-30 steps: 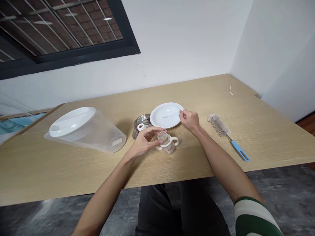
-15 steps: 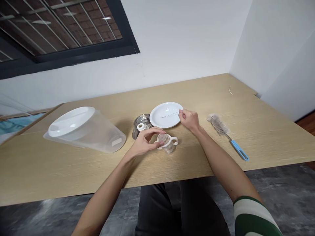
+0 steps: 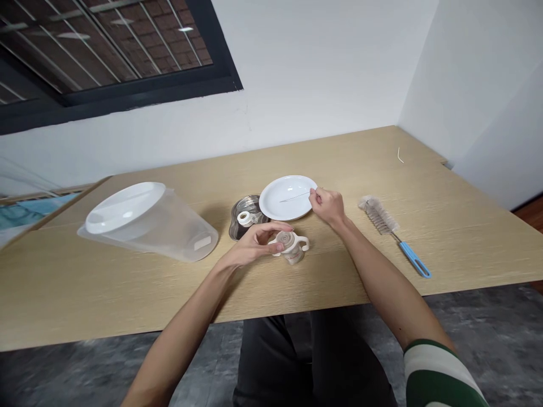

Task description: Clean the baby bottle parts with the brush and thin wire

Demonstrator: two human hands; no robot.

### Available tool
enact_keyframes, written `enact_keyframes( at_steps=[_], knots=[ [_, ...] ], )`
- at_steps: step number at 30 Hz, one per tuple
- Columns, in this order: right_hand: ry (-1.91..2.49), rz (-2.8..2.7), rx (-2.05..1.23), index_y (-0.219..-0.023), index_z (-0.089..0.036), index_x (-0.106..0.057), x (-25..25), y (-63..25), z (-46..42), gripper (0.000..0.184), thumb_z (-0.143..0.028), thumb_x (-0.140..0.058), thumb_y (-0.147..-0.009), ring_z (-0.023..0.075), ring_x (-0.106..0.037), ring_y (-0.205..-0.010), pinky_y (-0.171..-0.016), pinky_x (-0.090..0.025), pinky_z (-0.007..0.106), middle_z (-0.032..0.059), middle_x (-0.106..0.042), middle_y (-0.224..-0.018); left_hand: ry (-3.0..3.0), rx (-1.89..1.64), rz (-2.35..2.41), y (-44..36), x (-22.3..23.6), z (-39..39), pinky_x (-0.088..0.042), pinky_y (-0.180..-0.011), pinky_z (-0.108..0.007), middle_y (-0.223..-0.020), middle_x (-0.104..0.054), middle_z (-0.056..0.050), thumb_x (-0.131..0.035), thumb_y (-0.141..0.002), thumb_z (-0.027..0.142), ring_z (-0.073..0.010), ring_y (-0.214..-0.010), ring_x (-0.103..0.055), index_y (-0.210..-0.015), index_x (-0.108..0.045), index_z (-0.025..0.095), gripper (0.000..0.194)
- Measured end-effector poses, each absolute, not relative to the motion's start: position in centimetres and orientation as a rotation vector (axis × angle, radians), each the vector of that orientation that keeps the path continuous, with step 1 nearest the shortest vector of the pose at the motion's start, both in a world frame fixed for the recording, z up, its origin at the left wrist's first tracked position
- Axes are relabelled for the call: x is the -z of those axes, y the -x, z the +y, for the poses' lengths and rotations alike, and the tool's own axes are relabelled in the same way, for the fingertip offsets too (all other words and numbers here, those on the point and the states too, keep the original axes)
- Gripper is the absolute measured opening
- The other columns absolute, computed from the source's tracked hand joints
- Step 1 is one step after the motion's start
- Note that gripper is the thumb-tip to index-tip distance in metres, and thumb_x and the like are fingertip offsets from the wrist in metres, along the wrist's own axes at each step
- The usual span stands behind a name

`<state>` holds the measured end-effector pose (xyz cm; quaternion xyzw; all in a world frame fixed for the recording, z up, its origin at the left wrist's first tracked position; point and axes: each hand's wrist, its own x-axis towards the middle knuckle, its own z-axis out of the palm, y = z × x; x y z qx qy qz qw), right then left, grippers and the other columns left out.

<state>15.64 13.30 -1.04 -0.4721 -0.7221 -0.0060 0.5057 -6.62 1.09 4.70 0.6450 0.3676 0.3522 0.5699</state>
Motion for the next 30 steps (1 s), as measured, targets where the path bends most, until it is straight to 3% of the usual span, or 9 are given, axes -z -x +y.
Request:
enact_keyframes(
  at_steps=[11, 30],
  knots=[
    [1.104, -1.731, 0.012, -0.055, -0.023, -0.028, 1.0, -15.6, 13.2, 0.043, -0.036, -0.045, -0.093, 0.009, -0.028, -0.045, -0.051, -0.024, 0.027, -0.0045, -0.034, -0.045, -1.649, -0.936, 0.86, 6.0, -4.1, 1.0, -0.045, -0.102, -0.039, -0.121, -0.07, -0.014, -0.082, -0.076, 0.031, -0.026, -0.115, -0.063, -0.111, -0.073, 0.017, 0.038],
    [1.079, -1.75, 0.006, -0.055, -0.024, -0.026, 1.0, -15.7, 13.2, 0.044, -0.034, -0.046, -0.092, 0.0094, -0.026, -0.044, -0.051, -0.024, 0.028, -0.005, -0.032, -0.045, -1.464, -0.97, 0.682, 5.2, -2.3, 1.1, -0.051, -0.098, -0.039, -0.125, -0.07, -0.017, -0.082, -0.078, 0.03, -0.0252, -0.112, -0.068, -0.111, -0.065, 0.016, 0.039]
  ],
)
